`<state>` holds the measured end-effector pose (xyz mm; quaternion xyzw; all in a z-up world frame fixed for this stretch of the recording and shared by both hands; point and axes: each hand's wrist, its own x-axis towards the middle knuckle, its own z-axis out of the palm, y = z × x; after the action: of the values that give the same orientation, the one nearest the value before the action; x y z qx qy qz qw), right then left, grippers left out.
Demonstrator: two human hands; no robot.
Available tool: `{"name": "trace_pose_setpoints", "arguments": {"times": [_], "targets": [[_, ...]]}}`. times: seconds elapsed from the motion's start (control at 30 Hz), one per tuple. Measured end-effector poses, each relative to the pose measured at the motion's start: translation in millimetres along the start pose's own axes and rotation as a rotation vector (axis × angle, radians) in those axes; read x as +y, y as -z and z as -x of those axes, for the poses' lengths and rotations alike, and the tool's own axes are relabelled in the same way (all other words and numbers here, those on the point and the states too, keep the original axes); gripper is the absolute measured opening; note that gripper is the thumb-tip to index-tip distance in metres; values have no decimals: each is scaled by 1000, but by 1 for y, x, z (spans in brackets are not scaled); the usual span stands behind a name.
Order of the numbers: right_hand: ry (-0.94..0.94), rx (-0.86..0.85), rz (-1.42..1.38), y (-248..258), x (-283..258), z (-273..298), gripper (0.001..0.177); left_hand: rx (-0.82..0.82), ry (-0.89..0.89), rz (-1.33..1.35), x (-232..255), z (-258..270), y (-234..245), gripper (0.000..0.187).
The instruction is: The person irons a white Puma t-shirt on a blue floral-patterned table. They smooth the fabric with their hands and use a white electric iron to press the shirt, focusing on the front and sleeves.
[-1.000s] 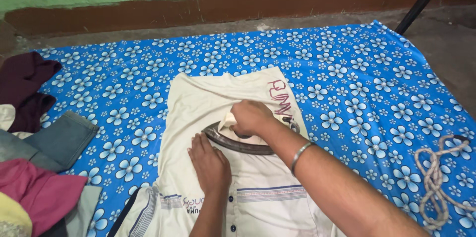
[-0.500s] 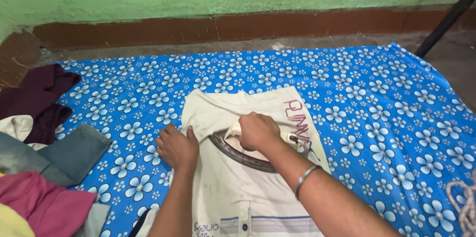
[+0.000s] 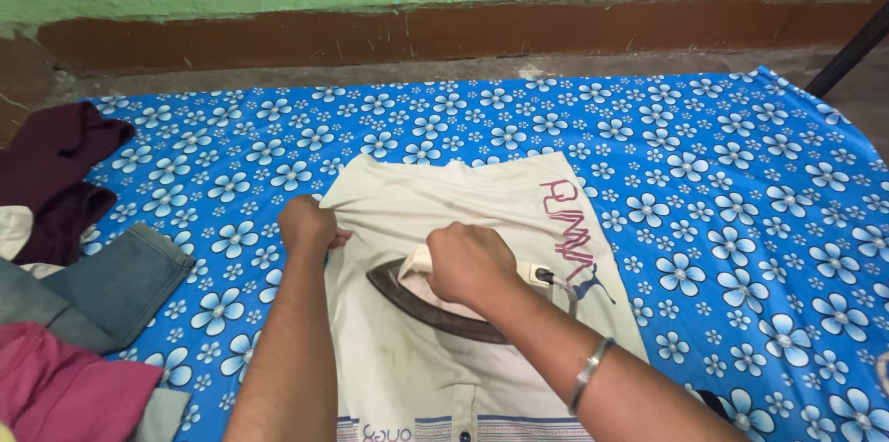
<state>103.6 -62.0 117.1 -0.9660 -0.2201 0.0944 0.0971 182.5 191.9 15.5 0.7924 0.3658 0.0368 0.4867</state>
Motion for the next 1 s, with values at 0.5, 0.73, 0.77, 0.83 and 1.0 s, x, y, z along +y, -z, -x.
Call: {"name": "trace_pose_setpoints", "arguments": {"times": [0.5, 0.73, 0.77, 0.83, 1.0], "targets": [[53, -135, 10, 7, -18, 26, 29, 404, -728, 228, -73, 165, -45, 66], [-54, 70, -12, -3, 0, -23, 32, 306, -701, 141, -59, 181, -42, 62], [-92, 75, -17, -2, 4, -33, 32, 275, -695, 100, -57, 183, -42, 62], [-155, 78, -4, 1, 13, -47, 30, 240, -683, -49, -55, 184, -45, 63], [-221, 49, -16, 14, 20, -45, 36, 180, -661, -429, -53, 175, -57, 64]]}}
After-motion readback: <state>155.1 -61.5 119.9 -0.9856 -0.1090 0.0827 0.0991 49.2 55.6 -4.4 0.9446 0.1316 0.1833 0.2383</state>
